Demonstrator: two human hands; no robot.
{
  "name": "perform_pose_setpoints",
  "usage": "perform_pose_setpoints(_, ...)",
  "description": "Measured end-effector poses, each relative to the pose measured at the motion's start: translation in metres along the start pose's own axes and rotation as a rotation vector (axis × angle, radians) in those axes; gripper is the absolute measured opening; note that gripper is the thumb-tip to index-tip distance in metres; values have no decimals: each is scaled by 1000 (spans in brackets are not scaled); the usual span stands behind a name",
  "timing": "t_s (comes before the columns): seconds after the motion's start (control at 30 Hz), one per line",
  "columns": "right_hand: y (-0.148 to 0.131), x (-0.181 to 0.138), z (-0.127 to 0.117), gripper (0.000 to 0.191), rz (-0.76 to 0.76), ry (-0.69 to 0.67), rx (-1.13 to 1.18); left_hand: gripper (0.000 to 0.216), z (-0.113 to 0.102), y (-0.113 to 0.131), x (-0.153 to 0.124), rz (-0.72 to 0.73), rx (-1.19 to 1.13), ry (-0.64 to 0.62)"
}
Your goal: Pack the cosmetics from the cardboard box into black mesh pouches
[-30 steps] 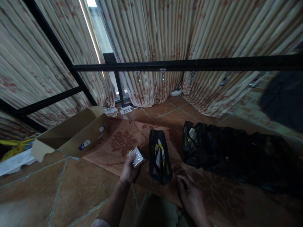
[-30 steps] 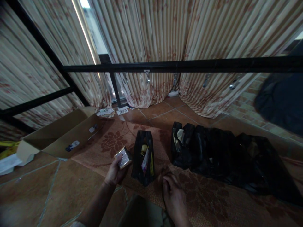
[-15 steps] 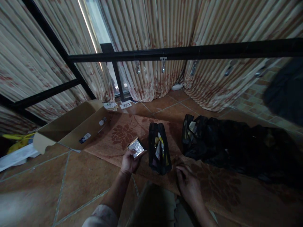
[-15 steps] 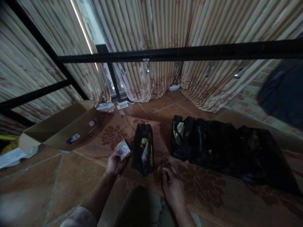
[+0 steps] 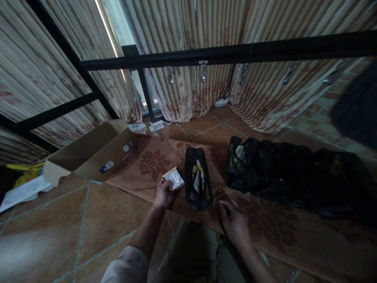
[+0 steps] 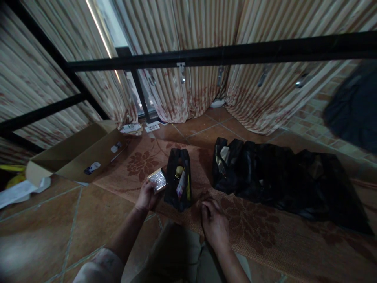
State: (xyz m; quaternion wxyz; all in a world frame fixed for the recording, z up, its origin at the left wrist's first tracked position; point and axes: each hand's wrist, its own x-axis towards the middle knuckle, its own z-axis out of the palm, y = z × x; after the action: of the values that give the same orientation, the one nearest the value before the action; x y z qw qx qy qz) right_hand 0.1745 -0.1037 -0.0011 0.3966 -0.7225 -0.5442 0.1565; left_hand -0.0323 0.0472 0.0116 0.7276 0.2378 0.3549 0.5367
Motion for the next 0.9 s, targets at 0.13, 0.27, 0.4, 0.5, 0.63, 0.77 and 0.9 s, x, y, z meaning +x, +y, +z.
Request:
perform_pose_setpoints(0.13, 1, 0, 0, 23, 15, -10, 4, 24, -1, -3, 1, 52, 22, 36)
perform_pose_setpoints(0.27, 2, 0, 1, 23, -2, 0, 2, 24, -2, -6, 3, 89, 38, 52)
perform_pose_setpoints(0.4, 1, 0, 0, 23, -16, -3, 5, 27, 1, -7, 3, 117, 88, 70)
perform_pose_setpoints(0.5, 0, 0, 0, 23, -8, -1, 5, 28, 3, -5, 2, 125, 103, 93)
perform_pose_setpoints(0.63, -1, -1, 1, 24, 0, 20, 6, 31, 7, -4, 0, 120, 100, 108)
perform_pose_setpoints(0.77, -3, 0, 0, 23, 17, 8, 21, 31, 8, -3, 1, 125, 106, 128)
perform_pose_setpoints(0.9, -5, 2, -1, 22, 15, 8, 34, 28, 5, -2, 3, 118, 116, 145)
